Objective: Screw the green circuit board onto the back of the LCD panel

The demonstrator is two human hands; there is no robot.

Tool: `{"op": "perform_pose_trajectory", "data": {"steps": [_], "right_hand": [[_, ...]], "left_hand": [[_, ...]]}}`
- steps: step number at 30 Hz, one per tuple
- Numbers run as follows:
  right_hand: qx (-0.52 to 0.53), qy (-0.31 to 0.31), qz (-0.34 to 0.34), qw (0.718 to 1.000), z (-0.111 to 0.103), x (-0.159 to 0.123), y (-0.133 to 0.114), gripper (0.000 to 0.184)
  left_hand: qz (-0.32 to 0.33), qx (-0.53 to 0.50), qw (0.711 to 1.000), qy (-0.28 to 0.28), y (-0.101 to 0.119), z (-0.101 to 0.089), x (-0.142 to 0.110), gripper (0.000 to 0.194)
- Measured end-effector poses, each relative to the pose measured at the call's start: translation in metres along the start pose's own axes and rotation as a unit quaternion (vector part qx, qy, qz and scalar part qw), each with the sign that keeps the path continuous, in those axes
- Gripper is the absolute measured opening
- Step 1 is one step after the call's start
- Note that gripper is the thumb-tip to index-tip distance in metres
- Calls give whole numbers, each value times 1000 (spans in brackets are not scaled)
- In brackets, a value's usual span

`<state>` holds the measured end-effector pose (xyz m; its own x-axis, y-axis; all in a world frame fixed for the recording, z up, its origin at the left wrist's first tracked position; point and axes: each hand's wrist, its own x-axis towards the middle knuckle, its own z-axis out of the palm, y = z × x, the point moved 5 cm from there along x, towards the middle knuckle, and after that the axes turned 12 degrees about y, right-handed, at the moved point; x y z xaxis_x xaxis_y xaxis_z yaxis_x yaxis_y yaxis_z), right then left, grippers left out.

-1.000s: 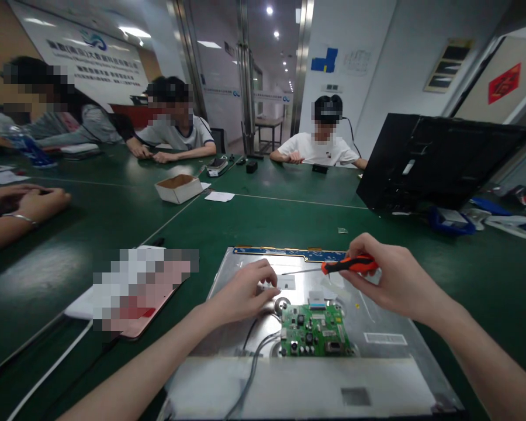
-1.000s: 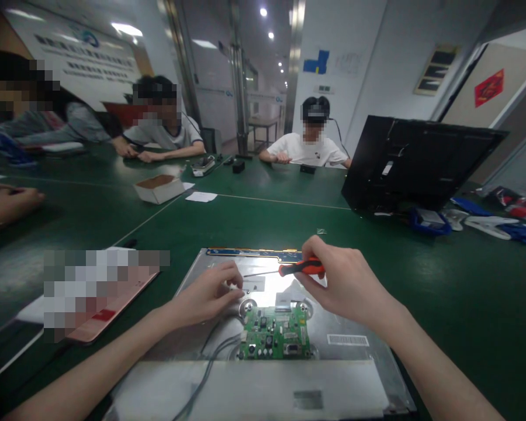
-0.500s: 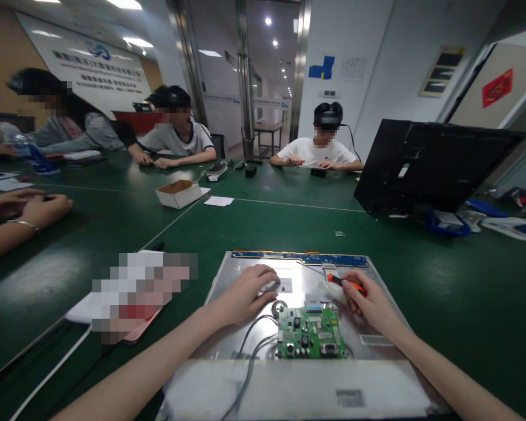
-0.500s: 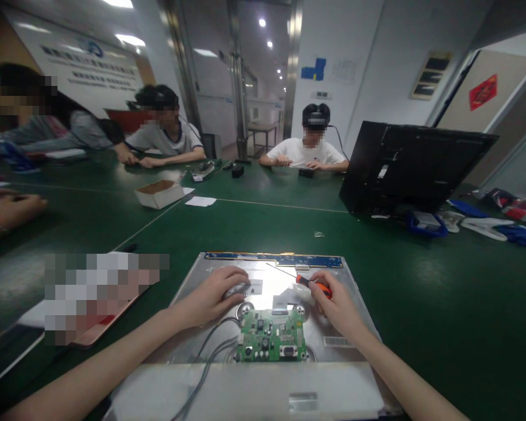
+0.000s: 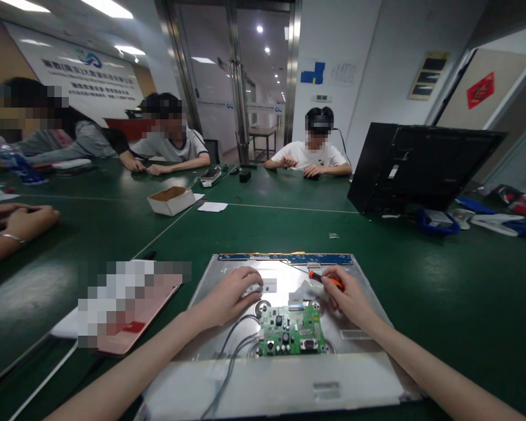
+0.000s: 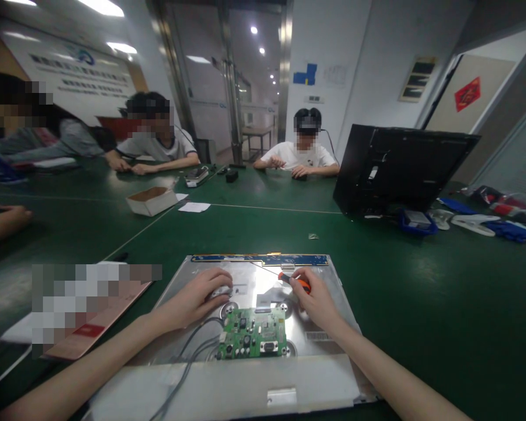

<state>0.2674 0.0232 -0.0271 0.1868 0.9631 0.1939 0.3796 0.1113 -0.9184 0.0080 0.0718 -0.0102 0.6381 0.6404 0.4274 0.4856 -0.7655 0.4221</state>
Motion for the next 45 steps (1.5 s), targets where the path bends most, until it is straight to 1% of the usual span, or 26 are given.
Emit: {"op": "perform_pose_trajectory", "data": {"steps": [6,10,13,15,18,20,22,25,27,29,31,34,36,41,45], "right_hand": [[12,-1,6,1000,0,0,-1,27],[24,-6,10,1000,-1,0,0,27],[36,-5,14,999,-2,0,2,29],[44,-1,19,999,-3,1,5,31],[57,6,31,998,-4,2,10,34],[67,13,37,997,-6,4,13,35],[75,21,41,996,-10,6,14,35],[80,35,43,995,-16,8,15,36],[81,42,45,995,-20,9,16,36],[80,44,48,995,-22,9,17,34],[79,42,49,995,-22,9,17,33],[77,36,49,995,-21,8,18,31],[79,33,49,995,-21,7,19,31],[88,32,45,995,-20,8,23,33],[89,36,44,994,-20,9,26,34]], "left_hand": [[-8,-6,1000,-9,2,2,4,13],[-8,-4,1000,-21,4,-1,10,12],[-20,2,1000,-22,4,-6,18,10],[-32,-3,999,-19,7,-8,27,12],[-15,-25,999,-20,21,0,44,15],[9,-37,999,-28,35,11,56,18],[41,-43,998,-36,49,22,67,16],[84,-57,991,-86,67,40,78,14],[92,-80,985,-120,74,49,82,14],[88,-101,981,-141,77,56,83,14],[74,-117,979,-146,76,61,82,12],[49,-125,982,-132,72,67,81,13],[44,-123,984,-121,70,70,79,13],[49,-147,981,-121,68,71,78,18],[58,-175,974,-131,70,70,76,21]]}}
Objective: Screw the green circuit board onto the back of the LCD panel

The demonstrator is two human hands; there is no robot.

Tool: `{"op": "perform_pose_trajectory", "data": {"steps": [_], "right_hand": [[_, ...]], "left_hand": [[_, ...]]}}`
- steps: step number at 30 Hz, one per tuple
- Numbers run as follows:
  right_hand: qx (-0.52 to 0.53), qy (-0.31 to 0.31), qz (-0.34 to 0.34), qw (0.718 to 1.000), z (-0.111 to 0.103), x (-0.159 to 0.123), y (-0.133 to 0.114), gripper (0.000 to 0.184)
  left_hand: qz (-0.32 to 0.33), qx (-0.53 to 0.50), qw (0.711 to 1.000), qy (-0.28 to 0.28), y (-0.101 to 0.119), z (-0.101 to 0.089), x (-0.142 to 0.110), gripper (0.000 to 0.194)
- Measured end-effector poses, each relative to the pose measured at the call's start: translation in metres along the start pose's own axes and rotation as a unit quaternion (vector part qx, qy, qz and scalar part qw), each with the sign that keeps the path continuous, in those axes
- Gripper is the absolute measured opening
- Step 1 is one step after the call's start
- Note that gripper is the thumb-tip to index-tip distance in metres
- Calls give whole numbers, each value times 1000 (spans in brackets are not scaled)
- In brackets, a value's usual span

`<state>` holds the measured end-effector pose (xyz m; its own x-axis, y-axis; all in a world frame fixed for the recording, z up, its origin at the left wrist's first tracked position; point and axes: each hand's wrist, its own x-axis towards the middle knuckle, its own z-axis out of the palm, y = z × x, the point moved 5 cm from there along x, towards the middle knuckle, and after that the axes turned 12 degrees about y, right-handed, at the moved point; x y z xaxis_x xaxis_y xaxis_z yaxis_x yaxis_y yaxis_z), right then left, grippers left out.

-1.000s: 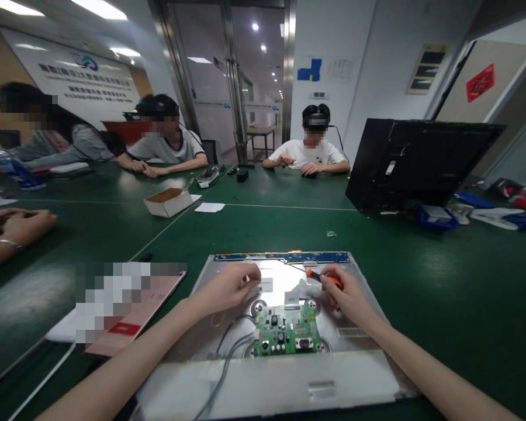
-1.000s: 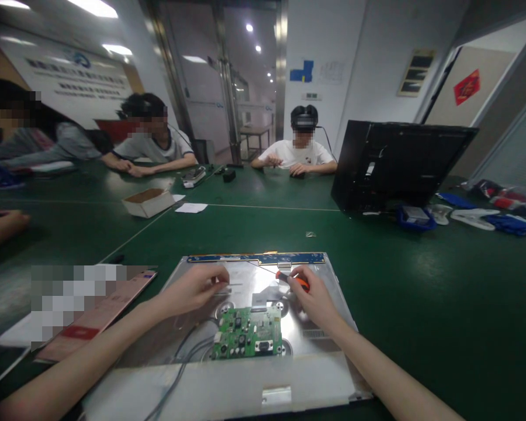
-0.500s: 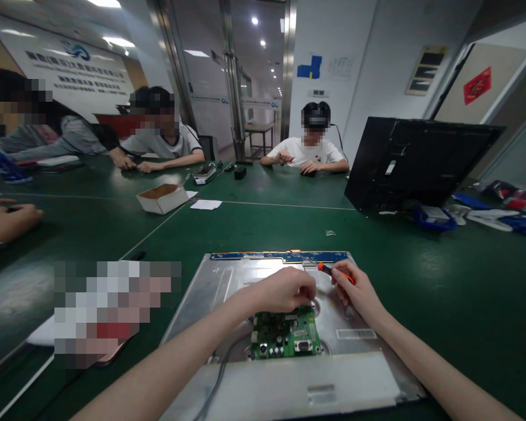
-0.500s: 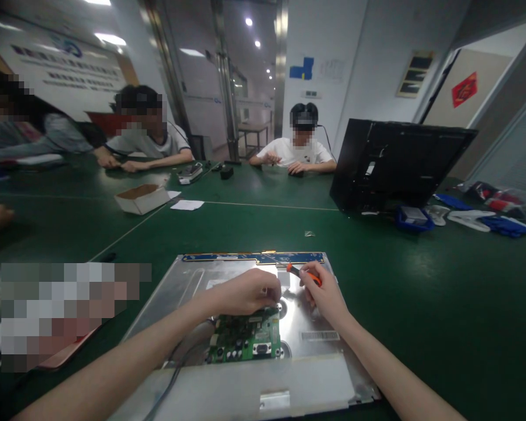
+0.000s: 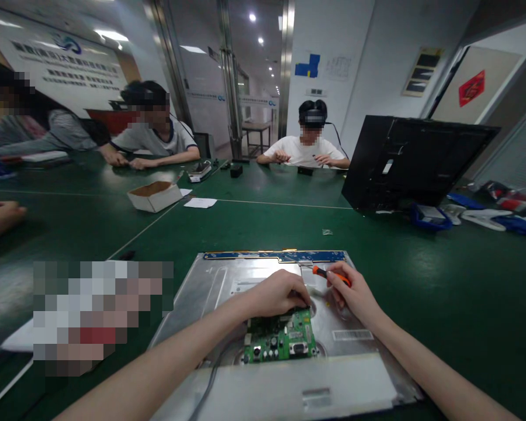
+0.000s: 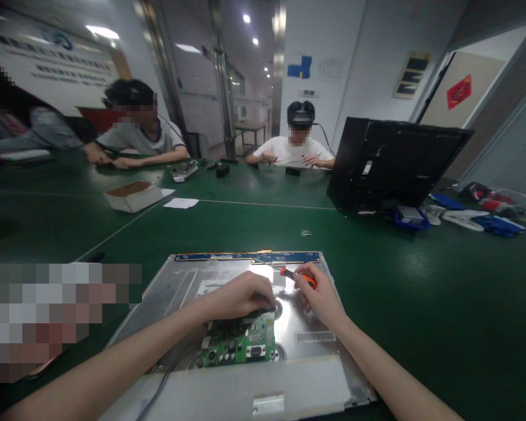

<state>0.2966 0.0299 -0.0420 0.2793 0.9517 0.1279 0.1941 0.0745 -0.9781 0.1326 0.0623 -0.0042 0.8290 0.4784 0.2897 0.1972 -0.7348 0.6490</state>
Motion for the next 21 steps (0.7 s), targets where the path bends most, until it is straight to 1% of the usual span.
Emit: {"op": "perform_pose_trajectory", "data": {"steps": [7,16,21], "right_hand": [[-11,-3,2,1000,-1,-1,0,33],[-11,-6,-1,1000,-1,-1,-1,32],[-6,-9,-3,1000,-1,-1,-3,33]], "left_hand": [[20,23,1000,2,6,2,-2,26],[-11,0,1000,10,5,2,0,22],[-15,-2,1000,9,5,2,-1,18]]}}
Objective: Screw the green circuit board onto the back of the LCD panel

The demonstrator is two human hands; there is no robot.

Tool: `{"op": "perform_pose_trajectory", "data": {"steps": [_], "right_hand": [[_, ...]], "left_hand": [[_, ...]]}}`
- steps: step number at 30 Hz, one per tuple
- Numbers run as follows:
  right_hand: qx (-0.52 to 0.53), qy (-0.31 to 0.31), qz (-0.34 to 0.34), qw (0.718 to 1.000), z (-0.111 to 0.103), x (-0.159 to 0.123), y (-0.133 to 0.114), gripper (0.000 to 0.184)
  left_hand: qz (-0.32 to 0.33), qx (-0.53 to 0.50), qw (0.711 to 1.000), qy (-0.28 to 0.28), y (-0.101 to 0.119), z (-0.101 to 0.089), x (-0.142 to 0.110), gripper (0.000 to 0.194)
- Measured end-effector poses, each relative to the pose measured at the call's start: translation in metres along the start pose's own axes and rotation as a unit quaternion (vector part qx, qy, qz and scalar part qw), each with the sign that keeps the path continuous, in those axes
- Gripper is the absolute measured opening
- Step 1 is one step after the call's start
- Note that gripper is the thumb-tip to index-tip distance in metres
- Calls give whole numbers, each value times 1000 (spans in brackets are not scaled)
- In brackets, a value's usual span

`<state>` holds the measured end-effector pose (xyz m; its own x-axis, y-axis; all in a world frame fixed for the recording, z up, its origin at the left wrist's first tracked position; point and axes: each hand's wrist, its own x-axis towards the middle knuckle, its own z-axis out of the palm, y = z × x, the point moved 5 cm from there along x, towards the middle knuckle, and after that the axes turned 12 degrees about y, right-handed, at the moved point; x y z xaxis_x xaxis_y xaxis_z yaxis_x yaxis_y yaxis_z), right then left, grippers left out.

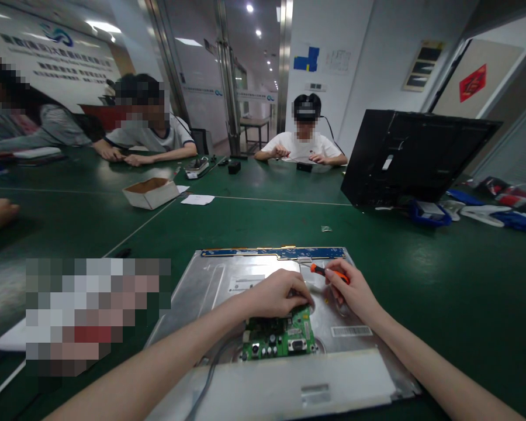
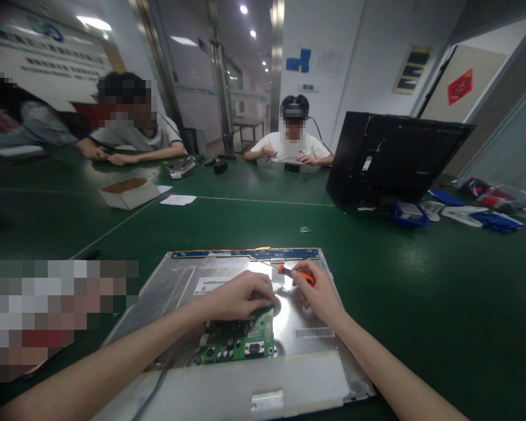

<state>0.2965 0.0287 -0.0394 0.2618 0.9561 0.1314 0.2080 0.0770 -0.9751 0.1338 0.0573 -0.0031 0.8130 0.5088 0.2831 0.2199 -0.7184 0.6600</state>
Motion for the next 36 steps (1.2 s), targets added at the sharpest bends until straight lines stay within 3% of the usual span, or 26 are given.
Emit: {"op": "perform_pose_trajectory", "data": {"steps": [16,23,29,36], "right_hand": [[-3,7,8,1000,1,-1,-4,32],[11,51,6,999,-7,-1,-12,38],[-15,109,-40,993,-22,5,-19,36],[-83,137,-121,980,-42,2,-55,29]], "left_hand": [[-105,-14,994,25,-7,1,0,17],[-95,-12,995,24,-8,0,0,8],[-58,-23,998,10,-7,-2,1,12],[-95,-37,995,5,-10,-1,0,9]]}}
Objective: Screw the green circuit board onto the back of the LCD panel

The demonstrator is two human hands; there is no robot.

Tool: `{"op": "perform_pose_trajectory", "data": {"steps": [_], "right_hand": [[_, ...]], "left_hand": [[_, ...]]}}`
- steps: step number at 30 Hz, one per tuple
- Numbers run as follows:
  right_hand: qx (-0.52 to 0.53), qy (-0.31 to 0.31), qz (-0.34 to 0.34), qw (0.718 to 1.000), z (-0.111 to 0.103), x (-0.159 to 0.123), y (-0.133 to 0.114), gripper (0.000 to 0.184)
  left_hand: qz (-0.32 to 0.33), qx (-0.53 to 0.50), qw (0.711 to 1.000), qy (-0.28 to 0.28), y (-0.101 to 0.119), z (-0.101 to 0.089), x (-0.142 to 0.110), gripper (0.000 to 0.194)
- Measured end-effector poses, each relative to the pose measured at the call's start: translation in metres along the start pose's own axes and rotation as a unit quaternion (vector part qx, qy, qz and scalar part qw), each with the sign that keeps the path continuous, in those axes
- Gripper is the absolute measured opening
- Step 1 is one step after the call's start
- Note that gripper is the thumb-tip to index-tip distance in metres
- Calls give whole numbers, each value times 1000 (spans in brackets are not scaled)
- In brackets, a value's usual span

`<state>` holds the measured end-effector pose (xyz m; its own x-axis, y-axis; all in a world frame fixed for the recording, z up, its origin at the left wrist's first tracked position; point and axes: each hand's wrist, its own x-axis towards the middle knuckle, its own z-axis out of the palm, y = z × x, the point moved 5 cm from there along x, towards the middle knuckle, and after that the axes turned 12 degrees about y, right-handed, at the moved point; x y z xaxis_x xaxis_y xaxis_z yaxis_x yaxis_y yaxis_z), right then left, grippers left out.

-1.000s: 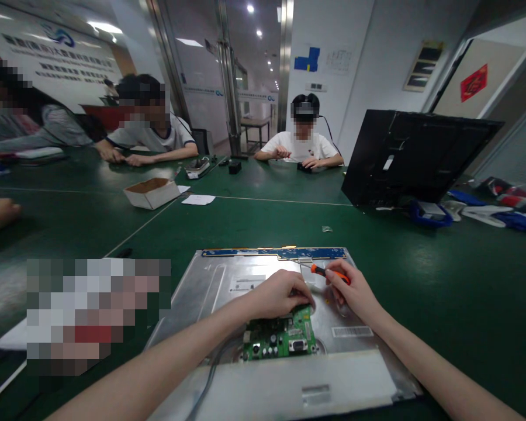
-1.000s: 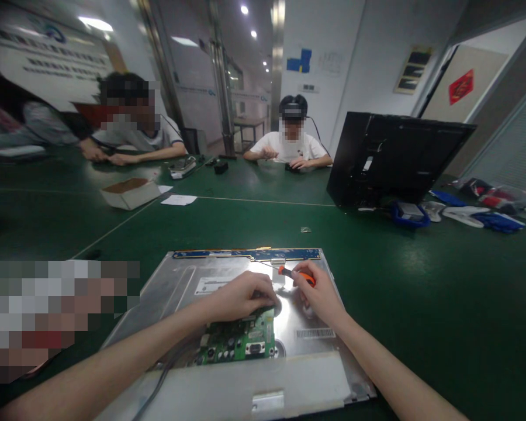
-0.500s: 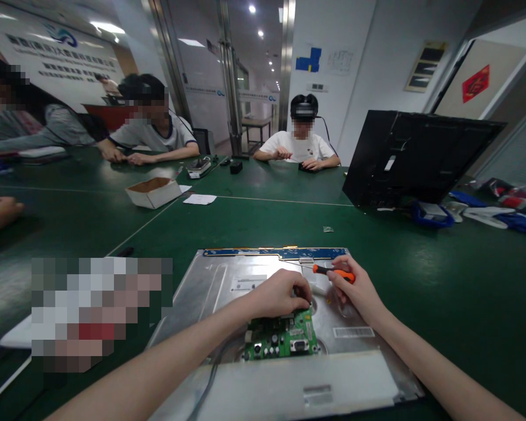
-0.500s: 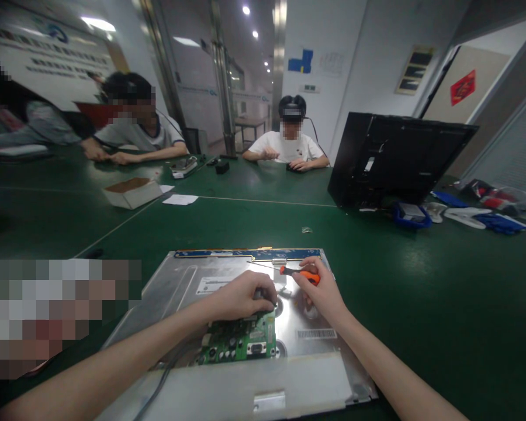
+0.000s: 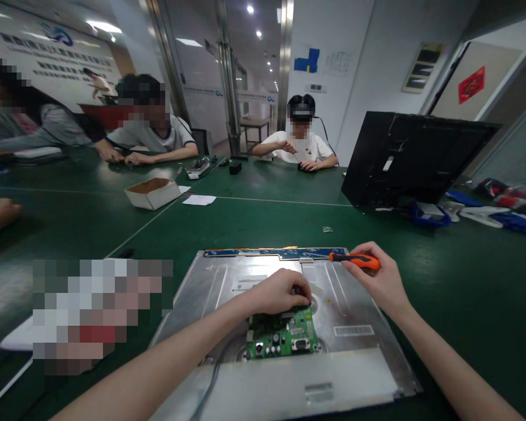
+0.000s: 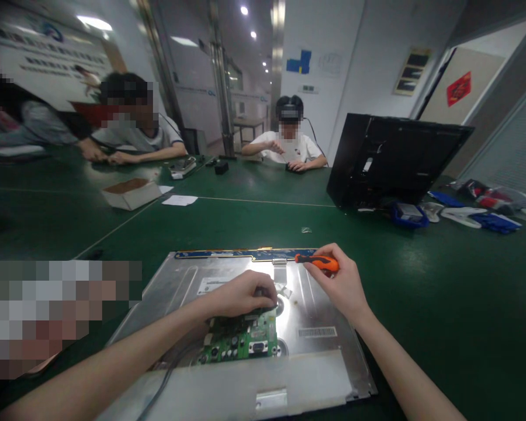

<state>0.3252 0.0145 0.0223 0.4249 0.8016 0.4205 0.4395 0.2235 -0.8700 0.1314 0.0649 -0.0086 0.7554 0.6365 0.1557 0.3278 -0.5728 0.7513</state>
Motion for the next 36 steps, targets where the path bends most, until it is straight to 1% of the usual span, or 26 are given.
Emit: {"op": "perform_pose_trajectory", "data": {"steps": [2,4,6,7,9,12,14,17,21,24,30,36], "right_hand": [[-20,14,-50,998,-4,1,-15,24],[-40,38,-131,990,-5,1,-33,19],[-51,55,-203,976,-2,-1,-50,15],[-54,53,-221,972,1,-2,-55,14],[-58,26,-215,975,9,-1,-62,16],[-58,-32,-196,978,22,3,-70,28],[-65,-57,-217,972,26,6,-79,34],[-83,-89,-260,958,27,8,-94,30],[-104,-163,-305,933,31,3,-106,27],[-98,-196,-319,922,35,-2,-106,28],[-94,-255,-298,915,42,0,-98,29],[-112,-259,-299,912,42,4,-96,27]], "left_hand": [[-3,-4,1000,0,0,0,0,9],[-3,-13,1000,2,0,0,-1,8],[-2,-22,1000,6,-1,0,-1,6],[0,-24,1000,8,-1,0,-1,6],[3,-24,1000,10,-1,0,0,6],[9,-22,1000,10,-1,0,-1,5],[17,-21,1000,8,0,-1,-1,6],[31,-19,999,2,0,-1,-1,9],[34,-17,999,-8,-1,-1,-1,16],[25,-24,999,-4,-5,1,0,18],[14,-29,999,-2,-6,2,1,18],[21,-17,1000,-13,-1,0,0,12]]}}
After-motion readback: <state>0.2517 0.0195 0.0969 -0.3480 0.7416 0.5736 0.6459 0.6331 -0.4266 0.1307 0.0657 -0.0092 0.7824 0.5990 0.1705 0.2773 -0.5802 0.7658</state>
